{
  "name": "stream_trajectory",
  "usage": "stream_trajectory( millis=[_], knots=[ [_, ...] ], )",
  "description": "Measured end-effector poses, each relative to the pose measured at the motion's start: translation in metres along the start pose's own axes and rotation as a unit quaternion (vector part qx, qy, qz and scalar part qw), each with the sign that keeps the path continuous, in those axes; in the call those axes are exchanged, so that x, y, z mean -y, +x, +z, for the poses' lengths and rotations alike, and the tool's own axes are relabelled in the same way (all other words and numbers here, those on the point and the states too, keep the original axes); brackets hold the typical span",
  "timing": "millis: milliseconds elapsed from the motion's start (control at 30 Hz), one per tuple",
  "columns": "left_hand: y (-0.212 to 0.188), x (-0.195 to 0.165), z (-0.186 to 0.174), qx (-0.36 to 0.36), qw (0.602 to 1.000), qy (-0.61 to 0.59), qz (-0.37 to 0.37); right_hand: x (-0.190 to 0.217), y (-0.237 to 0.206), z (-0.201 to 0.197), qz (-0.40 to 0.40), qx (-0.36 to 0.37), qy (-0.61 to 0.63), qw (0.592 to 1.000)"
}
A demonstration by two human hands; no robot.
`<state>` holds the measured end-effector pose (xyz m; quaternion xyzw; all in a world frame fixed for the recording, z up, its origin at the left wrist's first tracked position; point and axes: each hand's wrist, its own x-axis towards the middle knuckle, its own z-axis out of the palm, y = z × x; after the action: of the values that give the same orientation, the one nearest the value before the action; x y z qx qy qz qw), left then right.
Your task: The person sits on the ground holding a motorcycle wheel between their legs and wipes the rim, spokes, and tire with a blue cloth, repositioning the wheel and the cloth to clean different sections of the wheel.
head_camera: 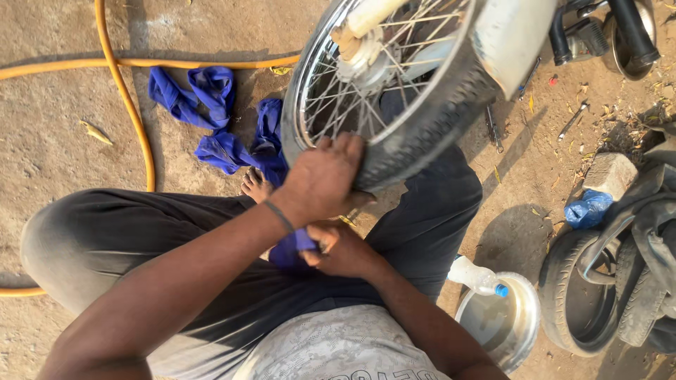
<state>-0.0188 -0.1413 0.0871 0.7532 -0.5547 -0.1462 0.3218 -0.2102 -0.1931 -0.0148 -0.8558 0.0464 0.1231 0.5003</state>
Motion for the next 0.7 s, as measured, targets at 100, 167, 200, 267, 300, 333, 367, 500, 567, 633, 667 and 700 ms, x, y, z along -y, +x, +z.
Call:
stream_trajectory(
  millis=[100,167,200,267,300,333,367,500,567,633,667,700],
  knots=[
    [-0.006,0.001,0.006,0.052,0.996,-0.07,-0.008,-0.006,-0.003,-0.009,0.006,-0.136,0.038,0.99],
    [-0.02,0.016,0.002,0.083,0.99,-0.101,-0.044,-0.004,-0.001,-0.012,0.022,-0.213,0.087,0.973],
    [-0.029,0.028,-0.001,0.083,0.989,-0.1,-0.068,-0.002,0.0,-0.012,0.04,-0.213,0.141,0.966],
    [-0.044,0.047,0.0,0.071,0.985,-0.139,-0.072,0.001,0.004,-0.012,0.079,-0.215,0.246,0.942],
    [-0.049,0.055,0.003,0.059,0.981,-0.179,-0.054,0.002,0.006,-0.011,0.045,-0.217,0.269,0.937],
    [-0.052,0.061,0.008,0.046,0.974,-0.218,-0.035,0.001,0.007,-0.012,0.01,-0.217,0.291,0.932],
    [-0.053,0.067,0.015,0.067,0.955,-0.286,-0.048,0.0,0.007,-0.012,-0.026,-0.217,0.312,0.925],
    [-0.054,0.098,0.043,0.127,0.889,-0.435,-0.064,-0.005,-0.007,-0.017,-0.036,-0.183,0.234,0.954],
    [-0.053,0.125,0.053,0.094,0.911,-0.378,-0.139,0.0,-0.02,-0.024,-0.043,-0.195,0.103,0.975],
    [-0.047,0.157,0.061,-0.032,0.946,-0.238,-0.217,0.012,-0.032,-0.036,0.011,-0.262,0.083,0.961],
    [-0.037,0.175,0.063,-0.113,0.956,-0.166,-0.212,0.02,-0.035,-0.046,0.019,-0.338,0.092,0.936],
    [-0.022,0.192,0.066,-0.162,0.955,-0.14,-0.204,0.029,-0.038,-0.058,0.03,-0.412,0.099,0.905]
  ],
)
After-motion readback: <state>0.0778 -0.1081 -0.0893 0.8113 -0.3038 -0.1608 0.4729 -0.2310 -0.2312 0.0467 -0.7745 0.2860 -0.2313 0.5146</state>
